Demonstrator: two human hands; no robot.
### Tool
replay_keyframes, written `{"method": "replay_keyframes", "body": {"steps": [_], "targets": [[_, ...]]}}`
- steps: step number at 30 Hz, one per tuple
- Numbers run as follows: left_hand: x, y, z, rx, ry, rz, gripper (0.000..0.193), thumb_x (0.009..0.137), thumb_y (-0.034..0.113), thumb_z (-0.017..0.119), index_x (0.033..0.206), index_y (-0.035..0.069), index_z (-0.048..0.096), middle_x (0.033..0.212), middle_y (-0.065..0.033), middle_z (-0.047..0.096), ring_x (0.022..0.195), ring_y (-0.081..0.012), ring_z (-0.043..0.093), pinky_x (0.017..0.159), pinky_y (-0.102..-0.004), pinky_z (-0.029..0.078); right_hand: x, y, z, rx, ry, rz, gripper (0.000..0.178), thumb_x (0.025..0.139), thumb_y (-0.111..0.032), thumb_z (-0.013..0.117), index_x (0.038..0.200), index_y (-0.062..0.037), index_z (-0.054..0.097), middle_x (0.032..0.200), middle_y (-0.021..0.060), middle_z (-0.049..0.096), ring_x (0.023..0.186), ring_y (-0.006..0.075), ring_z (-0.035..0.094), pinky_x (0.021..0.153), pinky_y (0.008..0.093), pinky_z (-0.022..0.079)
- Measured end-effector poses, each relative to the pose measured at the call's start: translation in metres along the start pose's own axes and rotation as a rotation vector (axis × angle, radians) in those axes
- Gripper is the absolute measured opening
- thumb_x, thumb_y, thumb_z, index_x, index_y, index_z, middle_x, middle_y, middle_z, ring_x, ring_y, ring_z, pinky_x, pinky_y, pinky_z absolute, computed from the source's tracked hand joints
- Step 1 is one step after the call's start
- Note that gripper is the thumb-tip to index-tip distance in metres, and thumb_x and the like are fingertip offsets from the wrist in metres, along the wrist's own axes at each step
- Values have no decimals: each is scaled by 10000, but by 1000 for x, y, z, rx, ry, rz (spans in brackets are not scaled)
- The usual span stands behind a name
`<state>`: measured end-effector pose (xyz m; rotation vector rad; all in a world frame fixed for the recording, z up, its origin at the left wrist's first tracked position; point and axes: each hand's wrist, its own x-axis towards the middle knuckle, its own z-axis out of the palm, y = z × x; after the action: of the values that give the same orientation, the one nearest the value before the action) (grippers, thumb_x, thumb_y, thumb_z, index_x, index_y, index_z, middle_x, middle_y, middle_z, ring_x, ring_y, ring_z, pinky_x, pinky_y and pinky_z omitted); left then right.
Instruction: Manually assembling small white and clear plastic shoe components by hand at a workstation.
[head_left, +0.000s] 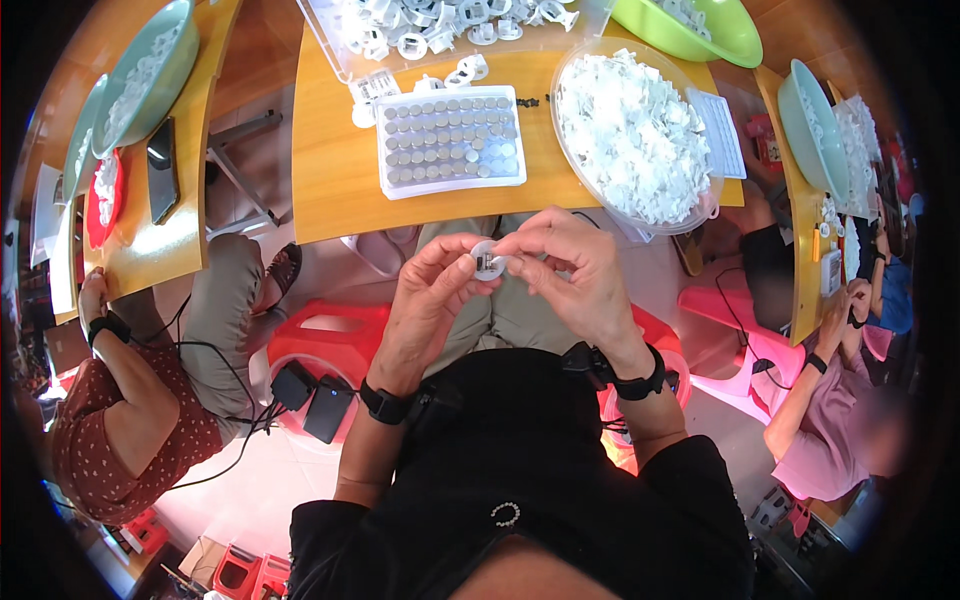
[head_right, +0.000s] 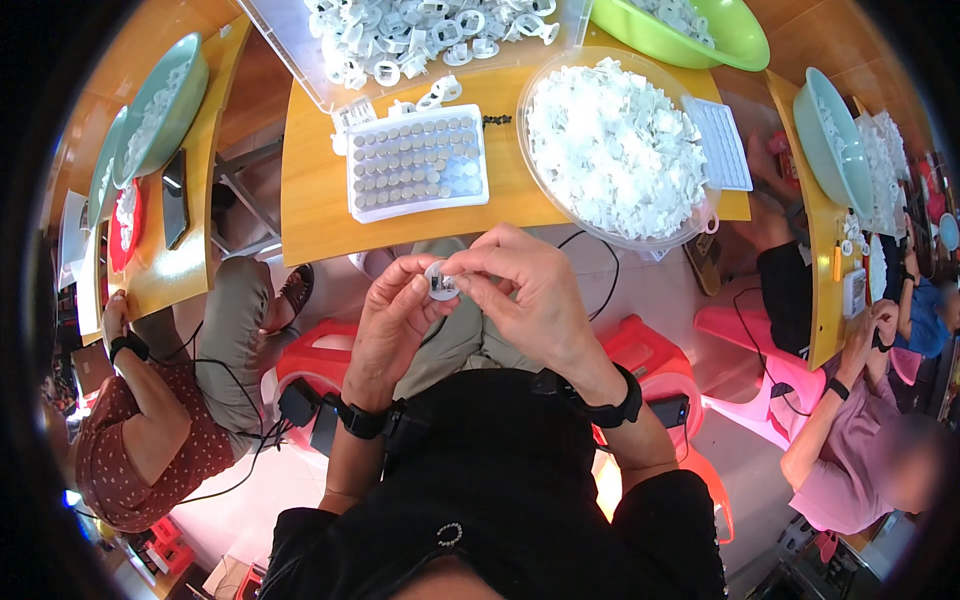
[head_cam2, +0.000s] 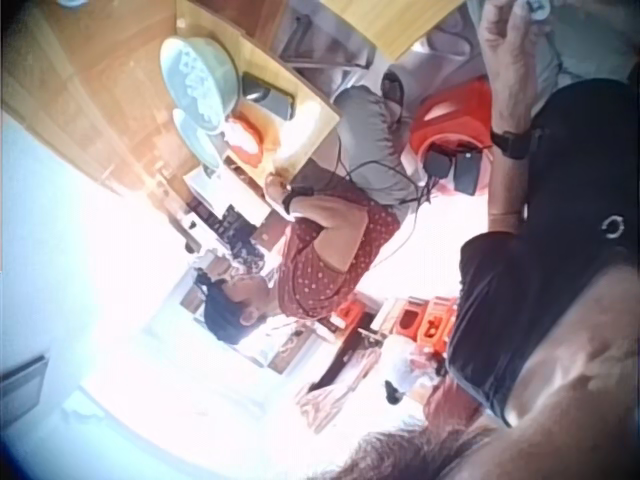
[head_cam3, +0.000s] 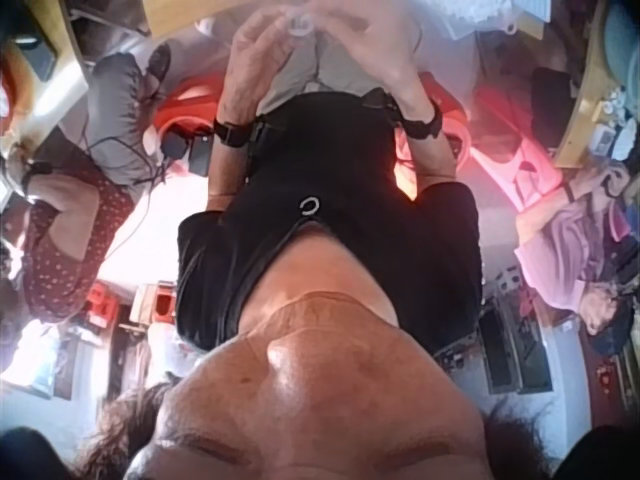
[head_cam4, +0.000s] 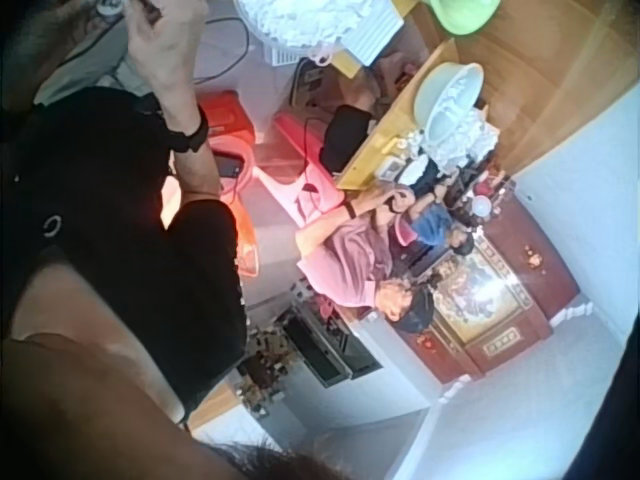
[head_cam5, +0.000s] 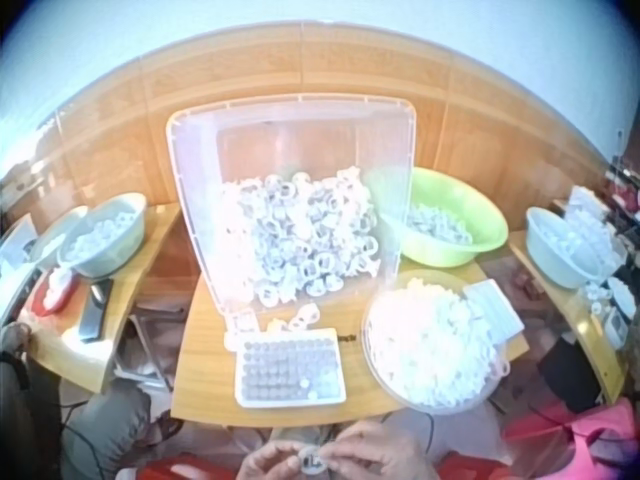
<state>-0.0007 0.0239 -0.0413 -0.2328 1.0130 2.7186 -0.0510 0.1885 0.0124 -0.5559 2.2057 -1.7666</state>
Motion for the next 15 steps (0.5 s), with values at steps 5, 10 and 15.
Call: {"method": "replay_keyframes", "body": {"steps": [5, 10, 15], "targets": [[1, 0, 0, 14, -10, -10, 192, 899, 121, 537, 1054, 15, 579, 991, -66, 608, 872, -131, 596, 754, -263, 501, 0, 0, 6, 77, 8, 19, 141, 811, 40, 581, 915, -17, 656, 815, 33, 528, 606, 71, 543, 516, 191, 441], [0, 1, 1, 34, 4, -11, 194, 895, 121, 546, 1054, 17, 583, 993, -61, 607, 875, -131, 591, 747, -261, 497, 0, 2, 8, 71, -12, 21, 143, 812, 41, 579, 921, -15, 654, 804, 34, 527, 594, 68, 540, 513, 194, 449], [0, -1, -1, 32, 4, -25, 201, 891, 116, 553, 1059, 10, 582, 999, -68, 606, 867, -128, 590, 744, -259, 492, -2, 6, 8, 34, -13, -13, 119, 803, 43, 590, 909, 4, 628, 772, 41, 542, 608, 85, 565, 531, 206, 467]]}}
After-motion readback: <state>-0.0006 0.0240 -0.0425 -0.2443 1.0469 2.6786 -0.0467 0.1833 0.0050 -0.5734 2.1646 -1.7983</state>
